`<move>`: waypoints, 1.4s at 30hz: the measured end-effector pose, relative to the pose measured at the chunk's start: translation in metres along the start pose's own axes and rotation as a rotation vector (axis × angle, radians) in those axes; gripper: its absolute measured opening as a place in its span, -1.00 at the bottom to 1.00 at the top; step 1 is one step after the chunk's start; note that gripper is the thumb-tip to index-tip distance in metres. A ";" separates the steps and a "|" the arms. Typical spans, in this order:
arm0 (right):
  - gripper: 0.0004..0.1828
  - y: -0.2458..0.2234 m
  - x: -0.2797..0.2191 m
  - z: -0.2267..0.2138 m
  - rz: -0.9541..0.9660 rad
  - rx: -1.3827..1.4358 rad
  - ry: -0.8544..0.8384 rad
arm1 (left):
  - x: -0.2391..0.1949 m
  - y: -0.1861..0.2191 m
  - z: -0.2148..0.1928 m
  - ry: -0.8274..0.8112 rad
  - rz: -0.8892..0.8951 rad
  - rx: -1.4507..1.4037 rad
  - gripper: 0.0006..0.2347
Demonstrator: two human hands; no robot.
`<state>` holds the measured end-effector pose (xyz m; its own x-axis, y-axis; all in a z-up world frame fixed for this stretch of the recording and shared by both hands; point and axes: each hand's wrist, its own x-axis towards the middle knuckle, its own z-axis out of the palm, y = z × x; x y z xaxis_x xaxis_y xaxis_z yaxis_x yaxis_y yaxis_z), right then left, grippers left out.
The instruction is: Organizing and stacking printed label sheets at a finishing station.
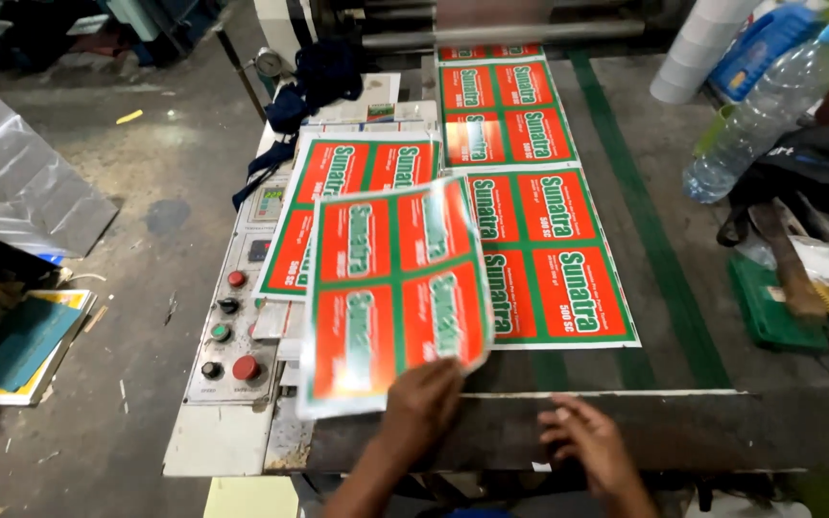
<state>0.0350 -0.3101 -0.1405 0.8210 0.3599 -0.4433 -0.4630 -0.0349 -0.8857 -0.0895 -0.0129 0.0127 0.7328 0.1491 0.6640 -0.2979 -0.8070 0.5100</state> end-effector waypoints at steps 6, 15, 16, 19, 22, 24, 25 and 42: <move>-0.53 0.052 0.018 0.046 -0.028 0.068 -0.248 | -0.021 0.023 0.044 -0.173 0.104 -0.086 -0.80; -0.55 0.040 0.053 0.018 0.092 0.159 -0.130 | -0.017 -0.010 0.029 -0.255 0.188 0.003 -0.72; -0.55 0.039 0.057 0.008 0.089 0.158 -0.133 | -0.007 -0.013 0.018 -0.252 0.189 0.005 -0.72; -0.55 0.035 0.063 -0.023 0.056 0.182 -0.009 | 0.015 -0.037 -0.005 -0.299 -0.103 0.015 -0.73; -0.53 0.029 0.054 -0.052 -0.004 0.168 0.144 | 0.017 -0.098 -0.002 -0.241 -0.146 0.159 -0.72; -0.54 0.024 0.037 -0.068 -0.060 0.141 0.270 | 0.016 -0.144 0.002 -0.285 -0.168 0.378 -0.72; -0.54 0.022 0.032 -0.078 -0.052 0.143 0.276 | 0.021 -0.148 -0.004 -0.295 -0.170 0.375 -0.72; -0.55 0.012 -0.033 -0.123 0.015 0.046 0.431 | 0.014 -0.171 -0.038 -0.519 -0.117 0.648 -0.67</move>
<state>0.0438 -0.4372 -0.1531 0.8738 -0.0632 -0.4822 -0.4826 0.0083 -0.8758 -0.0517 0.1488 -0.0446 0.9728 0.0987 0.2095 0.0925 -0.9949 0.0392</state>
